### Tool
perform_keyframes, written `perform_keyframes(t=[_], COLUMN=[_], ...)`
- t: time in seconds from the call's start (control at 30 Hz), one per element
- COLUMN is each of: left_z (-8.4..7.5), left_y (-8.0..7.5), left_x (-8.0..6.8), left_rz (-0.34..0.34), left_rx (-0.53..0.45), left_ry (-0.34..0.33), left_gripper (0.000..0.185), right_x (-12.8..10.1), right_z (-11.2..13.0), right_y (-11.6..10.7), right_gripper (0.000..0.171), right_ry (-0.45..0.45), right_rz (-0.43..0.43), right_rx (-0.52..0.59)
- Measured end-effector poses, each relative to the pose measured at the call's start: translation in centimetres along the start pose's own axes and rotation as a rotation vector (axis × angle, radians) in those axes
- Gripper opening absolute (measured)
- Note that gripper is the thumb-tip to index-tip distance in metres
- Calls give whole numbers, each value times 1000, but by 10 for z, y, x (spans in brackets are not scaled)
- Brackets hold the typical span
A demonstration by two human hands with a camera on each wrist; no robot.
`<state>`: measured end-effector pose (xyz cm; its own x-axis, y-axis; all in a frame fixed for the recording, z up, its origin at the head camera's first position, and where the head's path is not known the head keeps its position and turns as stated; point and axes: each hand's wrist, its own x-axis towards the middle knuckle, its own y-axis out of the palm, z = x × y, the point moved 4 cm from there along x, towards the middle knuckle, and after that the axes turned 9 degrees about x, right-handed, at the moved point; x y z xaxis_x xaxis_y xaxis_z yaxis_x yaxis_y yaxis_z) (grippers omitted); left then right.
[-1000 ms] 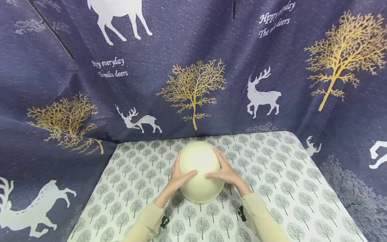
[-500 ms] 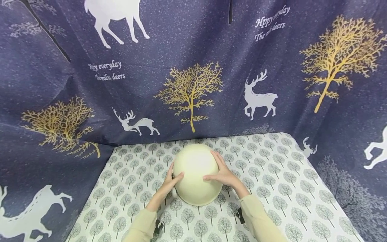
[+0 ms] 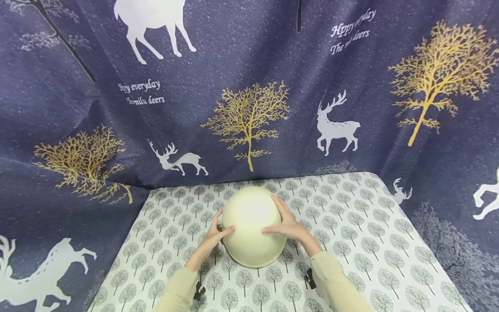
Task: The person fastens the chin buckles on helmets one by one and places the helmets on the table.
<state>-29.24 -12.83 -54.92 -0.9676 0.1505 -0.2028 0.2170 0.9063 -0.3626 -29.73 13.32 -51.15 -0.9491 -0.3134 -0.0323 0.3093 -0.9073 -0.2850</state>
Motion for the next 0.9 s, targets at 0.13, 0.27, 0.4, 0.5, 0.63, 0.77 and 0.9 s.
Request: perform_keyframes(t=[0.13,0.27,0.4,0.5,0.63,0.77,0.9], left_z=[-4,-18,-36,-52,-70,-87,-102], left_y=[-13,-30,-48,-58,-68,-73,-75], left_x=[-4,-7,-7,-6,-7,-9,-11], left_rz=[-47,-122,-178,-207,-234,-225,-214], left_rx=[9,51,105,148,228,282,306], left_ry=[16,36,82,120,147,166,210], left_gripper=[98,93,87,83,83,86,85], right_x=[3,10,18,23,25,25,27], right_z=[4,6,9,13,21,27,33], right_y=[6,9,13,15,18,21,20], right_gripper=[113,108,100,92,88,87,85], right_ry=[-15,12,51,52,42,46,18], right_rz=[30,59,73,67,62,57,47], right_rx=[63,143,208,246,250,248,238])
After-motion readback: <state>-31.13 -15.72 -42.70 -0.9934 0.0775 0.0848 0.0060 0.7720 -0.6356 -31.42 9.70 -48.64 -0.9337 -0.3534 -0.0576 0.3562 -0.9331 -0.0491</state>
